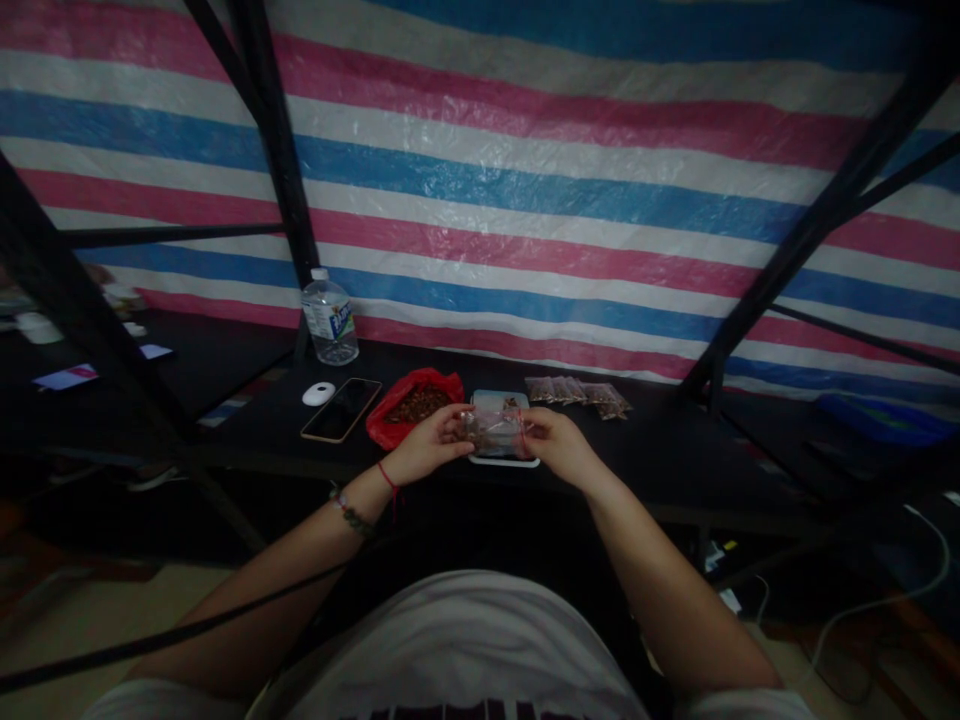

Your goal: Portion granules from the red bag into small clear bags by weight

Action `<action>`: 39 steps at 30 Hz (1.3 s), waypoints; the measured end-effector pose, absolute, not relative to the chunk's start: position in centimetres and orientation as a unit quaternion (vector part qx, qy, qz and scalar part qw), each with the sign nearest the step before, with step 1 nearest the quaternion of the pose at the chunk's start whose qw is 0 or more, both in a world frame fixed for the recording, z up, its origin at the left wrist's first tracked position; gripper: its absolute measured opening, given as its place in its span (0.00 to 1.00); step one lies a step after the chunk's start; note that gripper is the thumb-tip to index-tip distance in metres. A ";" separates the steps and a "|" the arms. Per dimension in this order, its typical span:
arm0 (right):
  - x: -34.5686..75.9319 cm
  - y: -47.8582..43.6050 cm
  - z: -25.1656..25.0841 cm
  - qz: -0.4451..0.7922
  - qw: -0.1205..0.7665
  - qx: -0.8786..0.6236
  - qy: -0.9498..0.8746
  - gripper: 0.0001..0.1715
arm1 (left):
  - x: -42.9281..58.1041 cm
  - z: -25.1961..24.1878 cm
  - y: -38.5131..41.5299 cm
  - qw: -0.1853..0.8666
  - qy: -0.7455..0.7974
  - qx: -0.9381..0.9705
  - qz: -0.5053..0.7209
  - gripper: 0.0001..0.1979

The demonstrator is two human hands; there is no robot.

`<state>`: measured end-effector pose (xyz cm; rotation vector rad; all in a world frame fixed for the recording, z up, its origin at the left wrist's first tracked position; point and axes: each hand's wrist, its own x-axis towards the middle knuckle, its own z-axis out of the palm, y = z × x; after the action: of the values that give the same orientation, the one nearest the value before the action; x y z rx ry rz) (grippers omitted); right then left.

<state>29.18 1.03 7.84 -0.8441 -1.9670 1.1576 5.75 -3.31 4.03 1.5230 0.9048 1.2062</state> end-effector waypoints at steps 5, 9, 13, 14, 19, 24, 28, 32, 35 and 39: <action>29.4 1.4 7.7 0.395 0.358 -0.354 -0.769 0.24 | 5.3 3.2 -2.5 0.408 0.433 0.636 0.491 0.28; 29.4 0.9 8.0 0.298 0.338 -0.351 -0.821 0.23 | 5.9 3.9 -3.6 0.211 0.480 0.702 0.482 0.28; 28.5 -0.6 8.1 0.259 0.289 -0.320 -0.864 0.18 | 7.7 4.9 -5.6 0.105 0.448 0.804 0.378 0.40; 28.2 -1.1 8.0 0.257 0.282 -0.309 -0.871 0.17 | 8.2 5.0 -6.1 0.108 0.443 0.813 0.361 0.42; 26.9 -2.6 7.7 0.298 0.261 -0.281 -0.874 0.11 | 9.5 5.1 -7.0 0.172 0.454 0.792 0.370 0.30; 27.0 -0.1 7.0 0.328 0.359 -0.325 -0.811 0.12 | 9.0 4.4 -6.3 0.260 0.455 0.748 0.408 0.24; 27.3 4.9 5.4 0.199 0.453 -0.410 -0.766 0.17 | 8.3 3.0 -5.2 0.329 0.435 0.703 0.456 0.22; 27.1 9.0 3.4 0.139 0.398 -0.466 -0.778 0.30 | 7.8 1.8 -4.3 0.425 0.377 0.667 0.481 0.26; 27.0 10.2 2.4 0.148 0.358 -0.459 -0.800 0.24 | 7.6 1.6 -3.9 0.458 0.347 0.654 0.492 0.27; 26.6 9.7 2.3 0.206 0.403 -0.453 -0.768 0.21 | 7.4 1.8 -3.7 0.463 0.344 0.648 0.497 0.27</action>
<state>26.64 9.66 2.35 -1.1444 -1.9400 0.5207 7.39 -3.72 1.75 1.5925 0.8462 1.2229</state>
